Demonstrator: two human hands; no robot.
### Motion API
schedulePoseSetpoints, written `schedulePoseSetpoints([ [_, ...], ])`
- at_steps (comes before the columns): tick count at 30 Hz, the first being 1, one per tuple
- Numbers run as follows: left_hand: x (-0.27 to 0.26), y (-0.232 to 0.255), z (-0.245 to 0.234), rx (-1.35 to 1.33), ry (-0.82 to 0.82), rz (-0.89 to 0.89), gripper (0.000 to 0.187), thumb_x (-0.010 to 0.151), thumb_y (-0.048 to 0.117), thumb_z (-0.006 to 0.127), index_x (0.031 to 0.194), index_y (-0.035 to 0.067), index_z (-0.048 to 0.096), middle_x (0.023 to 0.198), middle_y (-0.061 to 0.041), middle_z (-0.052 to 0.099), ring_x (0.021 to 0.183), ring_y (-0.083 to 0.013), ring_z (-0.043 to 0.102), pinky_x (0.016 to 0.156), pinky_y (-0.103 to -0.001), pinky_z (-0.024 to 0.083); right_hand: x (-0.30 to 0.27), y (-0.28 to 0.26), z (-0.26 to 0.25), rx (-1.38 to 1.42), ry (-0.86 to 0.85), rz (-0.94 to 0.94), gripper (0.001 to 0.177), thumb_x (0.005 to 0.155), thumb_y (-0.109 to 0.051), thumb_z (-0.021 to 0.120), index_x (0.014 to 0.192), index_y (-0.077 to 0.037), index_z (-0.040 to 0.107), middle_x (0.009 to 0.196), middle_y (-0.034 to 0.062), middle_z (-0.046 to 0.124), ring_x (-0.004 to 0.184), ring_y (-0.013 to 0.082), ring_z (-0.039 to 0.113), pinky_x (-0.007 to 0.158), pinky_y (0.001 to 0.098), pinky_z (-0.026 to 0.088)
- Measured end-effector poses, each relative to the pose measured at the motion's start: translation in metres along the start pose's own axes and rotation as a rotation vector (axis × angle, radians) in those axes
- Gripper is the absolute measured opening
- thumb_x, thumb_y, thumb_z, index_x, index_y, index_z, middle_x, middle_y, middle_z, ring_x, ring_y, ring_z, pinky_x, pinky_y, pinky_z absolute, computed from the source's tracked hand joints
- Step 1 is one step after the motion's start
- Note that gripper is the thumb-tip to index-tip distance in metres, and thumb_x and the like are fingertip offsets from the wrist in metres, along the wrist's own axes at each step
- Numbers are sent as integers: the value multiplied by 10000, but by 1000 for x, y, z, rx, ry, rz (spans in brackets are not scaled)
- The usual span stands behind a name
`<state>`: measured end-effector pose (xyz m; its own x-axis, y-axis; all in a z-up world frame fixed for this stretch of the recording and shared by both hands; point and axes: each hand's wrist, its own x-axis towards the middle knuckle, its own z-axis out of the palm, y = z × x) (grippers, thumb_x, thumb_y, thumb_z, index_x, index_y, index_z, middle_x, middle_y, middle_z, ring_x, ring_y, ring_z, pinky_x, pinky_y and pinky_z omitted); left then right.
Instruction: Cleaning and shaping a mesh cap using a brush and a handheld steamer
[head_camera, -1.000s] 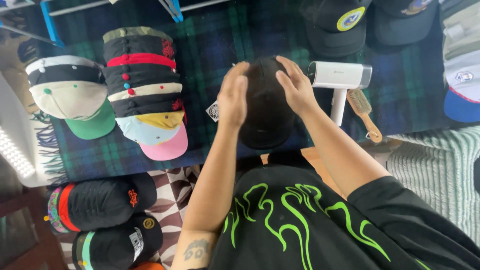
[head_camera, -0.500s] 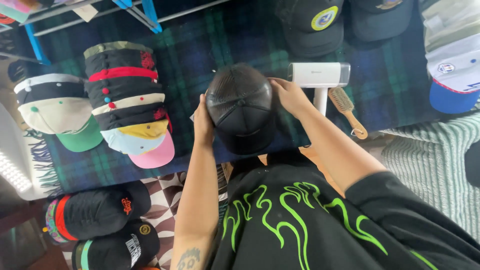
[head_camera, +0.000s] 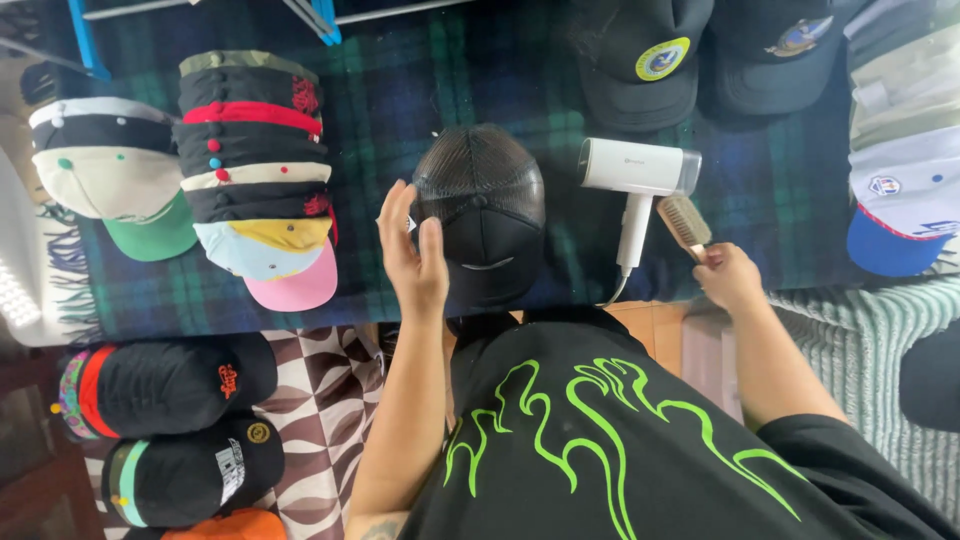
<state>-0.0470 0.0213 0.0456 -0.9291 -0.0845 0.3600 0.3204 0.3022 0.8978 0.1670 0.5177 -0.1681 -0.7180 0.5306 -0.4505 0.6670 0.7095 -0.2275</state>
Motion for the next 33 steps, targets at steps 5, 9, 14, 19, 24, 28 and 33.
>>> schedulePoseSetpoints([
  [5, 4, 10, 30, 334, -58, 226, 499, 996, 376, 681, 1404, 97, 612, 1512, -129, 522, 1477, -403, 408, 1225, -524, 358, -45, -68, -112, 277, -12, 198, 299, 821, -275, 704, 1077, -119, 688, 874, 88, 667, 796, 276, 662, 648, 444, 540],
  [9, -18, 2, 26, 336, -107, 56, 576, 1066, 461, 570, 1553, 181, 441, 1668, -69, 360, 1593, -409, 274, 1277, -564, 354, -92, -162, -194, 691, -31, 25, 212, 972, 52, 504, 1112, -48, 380, 1131, 140, 688, 822, 245, 697, 573, 382, 544],
  [14, -30, 11, 3, 174, -189, -234, 883, 967, 607, 595, 1626, 172, 201, 1701, -157, 244, 1571, -376, 301, 1141, -516, 454, -100, -241, -245, 429, 62, -447, 392, 1062, -9, 556, 1446, -42, 481, 1210, 101, 657, 714, 183, 584, 655, 321, 502],
  [19, -33, 15, -8, 104, -258, -432, 1045, 876, 672, 602, 1622, 107, 137, 1688, -183, 261, 1556, -364, 291, 1185, -488, 377, -93, -334, -221, 9, 93, -958, 479, 1022, -82, 699, 1484, -204, 671, 995, -10, 654, 834, 156, 583, 824, 291, 456],
  [24, -40, 3, -3, 122, -208, -343, 1045, 885, 608, 667, 1609, 36, 175, 1682, -203, 256, 1574, -342, 241, 1271, -431, 249, -72, -479, -155, -477, 205, -1198, 434, 1054, -399, 599, 1487, -405, 591, 891, 43, 565, 687, 290, 600, 511, 440, 502],
  [28, -34, 7, -24, 121, -313, -399, 1073, 876, 664, 608, 1620, 56, 132, 1706, -180, 188, 1581, -317, 211, 1253, -411, 261, -74, -549, -189, -807, 216, -1030, 359, 1058, -382, 543, 1406, -412, 626, 936, 90, 663, 766, 335, 705, 547, 453, 549],
  [33, -51, -19, -53, -58, -414, -668, 905, 882, 566, 629, 1610, 188, 246, 1620, -155, 408, 1428, -375, 472, 1093, -471, 448, -131, -530, -251, -720, -94, -1114, 395, 929, -414, 699, 1312, -509, 708, 877, -33, 662, 782, 237, 654, 709, 386, 471],
])
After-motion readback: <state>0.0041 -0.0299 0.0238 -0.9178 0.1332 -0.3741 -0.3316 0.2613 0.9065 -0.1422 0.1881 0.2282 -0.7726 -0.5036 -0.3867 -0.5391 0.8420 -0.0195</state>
